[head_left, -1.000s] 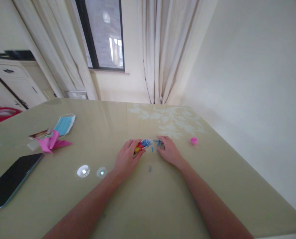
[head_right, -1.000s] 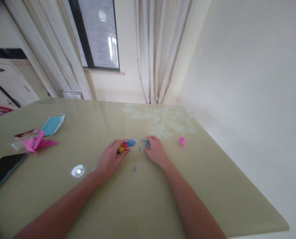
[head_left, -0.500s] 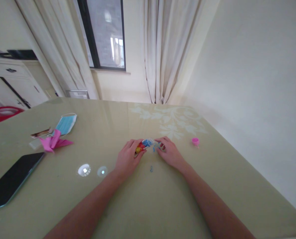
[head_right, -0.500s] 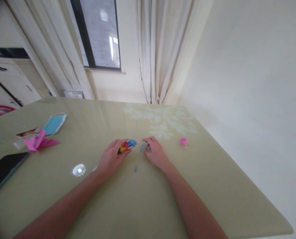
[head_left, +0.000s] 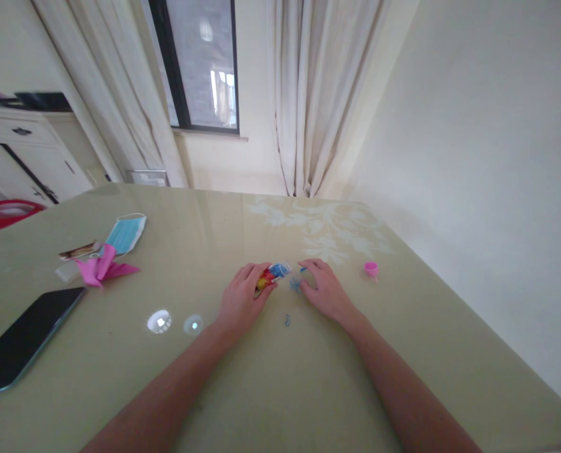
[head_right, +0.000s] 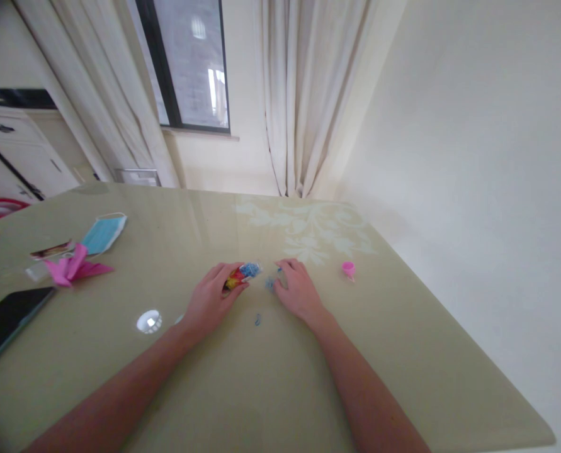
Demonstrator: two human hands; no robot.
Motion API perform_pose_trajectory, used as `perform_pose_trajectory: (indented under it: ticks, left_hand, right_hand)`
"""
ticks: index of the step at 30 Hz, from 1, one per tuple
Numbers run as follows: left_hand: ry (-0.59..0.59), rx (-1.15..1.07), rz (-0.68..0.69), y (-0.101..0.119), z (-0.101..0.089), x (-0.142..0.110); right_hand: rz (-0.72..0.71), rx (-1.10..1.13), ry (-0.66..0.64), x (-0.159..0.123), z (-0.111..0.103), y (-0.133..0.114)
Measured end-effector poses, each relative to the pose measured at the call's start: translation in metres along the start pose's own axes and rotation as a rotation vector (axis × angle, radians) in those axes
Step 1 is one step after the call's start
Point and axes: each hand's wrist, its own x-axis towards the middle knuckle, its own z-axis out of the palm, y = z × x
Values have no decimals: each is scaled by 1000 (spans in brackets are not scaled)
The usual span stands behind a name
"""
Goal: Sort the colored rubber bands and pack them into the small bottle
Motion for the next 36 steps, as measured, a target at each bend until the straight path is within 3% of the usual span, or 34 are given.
perform_pose_trajectory:
  ticks: [3, 7, 11, 16, 21, 29, 36]
  left_hand:
    - [-8, -3, -3, 0, 0, 0]
    - [-4, -11, 0, 1, -1, 0]
    - [-12, -7, -1, 0, -2, 0]
    - [-2, 5, 8, -2, 0, 0]
    - [4, -8, 19, -3, 1, -1]
    - [9, 2, 4, -7, 1, 0]
    - [23, 0, 2, -7, 0, 0]
  right_hand:
    - [5, -57, -69, -1, 0, 0]
    - [-80, 39, -145, -4, 3, -16]
    - [-100, 36, -122, -8, 6, -27]
    - [-50, -79, -82, -7, 8, -22]
    - [-114, -66, -156, -3, 12, -16]
    - [-213, -133, -157, -5, 15, -27]
    - [-148, -7, -171, -6, -3, -23]
